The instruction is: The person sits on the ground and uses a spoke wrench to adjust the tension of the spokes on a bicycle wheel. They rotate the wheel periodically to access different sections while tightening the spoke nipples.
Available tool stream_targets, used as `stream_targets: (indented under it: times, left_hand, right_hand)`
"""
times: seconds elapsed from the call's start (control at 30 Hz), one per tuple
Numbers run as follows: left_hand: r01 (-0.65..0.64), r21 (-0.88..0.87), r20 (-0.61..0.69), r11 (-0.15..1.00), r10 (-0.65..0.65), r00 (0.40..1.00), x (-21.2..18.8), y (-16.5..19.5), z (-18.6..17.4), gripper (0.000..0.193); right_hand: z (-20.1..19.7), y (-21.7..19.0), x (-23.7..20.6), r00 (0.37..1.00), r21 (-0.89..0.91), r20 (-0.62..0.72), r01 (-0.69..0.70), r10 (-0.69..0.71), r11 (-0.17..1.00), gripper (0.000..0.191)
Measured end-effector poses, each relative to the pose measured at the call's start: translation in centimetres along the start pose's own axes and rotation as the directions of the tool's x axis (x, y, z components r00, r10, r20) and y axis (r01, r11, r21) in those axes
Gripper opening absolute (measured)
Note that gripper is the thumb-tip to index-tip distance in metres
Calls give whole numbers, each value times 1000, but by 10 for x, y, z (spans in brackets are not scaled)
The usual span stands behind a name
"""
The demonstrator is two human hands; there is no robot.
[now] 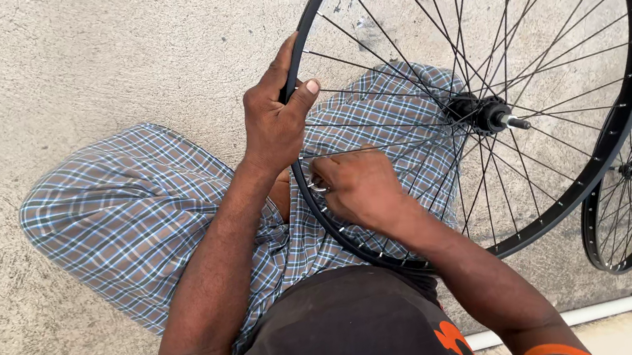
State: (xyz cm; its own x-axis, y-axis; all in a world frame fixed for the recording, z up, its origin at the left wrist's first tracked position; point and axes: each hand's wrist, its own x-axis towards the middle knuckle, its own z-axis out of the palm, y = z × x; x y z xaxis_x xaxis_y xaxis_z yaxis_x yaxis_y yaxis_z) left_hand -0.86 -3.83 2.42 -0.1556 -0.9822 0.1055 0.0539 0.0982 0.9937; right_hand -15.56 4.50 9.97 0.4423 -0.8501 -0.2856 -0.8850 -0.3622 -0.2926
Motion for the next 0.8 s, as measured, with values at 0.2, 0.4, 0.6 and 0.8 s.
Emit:
stream_targets:
  times: [0.2, 0.4, 0.6, 0.8]
  left_hand:
    - [-10, -12, -5, 1000, 10, 1000, 4, -3, 4, 62]
    - [22, -10, -2, 1000, -22, 1000, 0, -2, 3, 61]
    - [10, -10, 39, 1000, -9, 999, 8, 2, -3, 66]
    - [41, -112, 44, 993, -36, 998, 15, 2, -3, 65]
  right_hand:
    - [-15, 15, -19, 901, 252, -382, 317, -207, 914, 34]
    - [9, -3, 2, 957, -119, 231, -150, 174, 982, 26]
    - [-10, 10, -19, 965, 173, -157, 237, -210, 956, 46]
    - [6, 16, -40, 878, 49, -270, 422, -394, 905, 20]
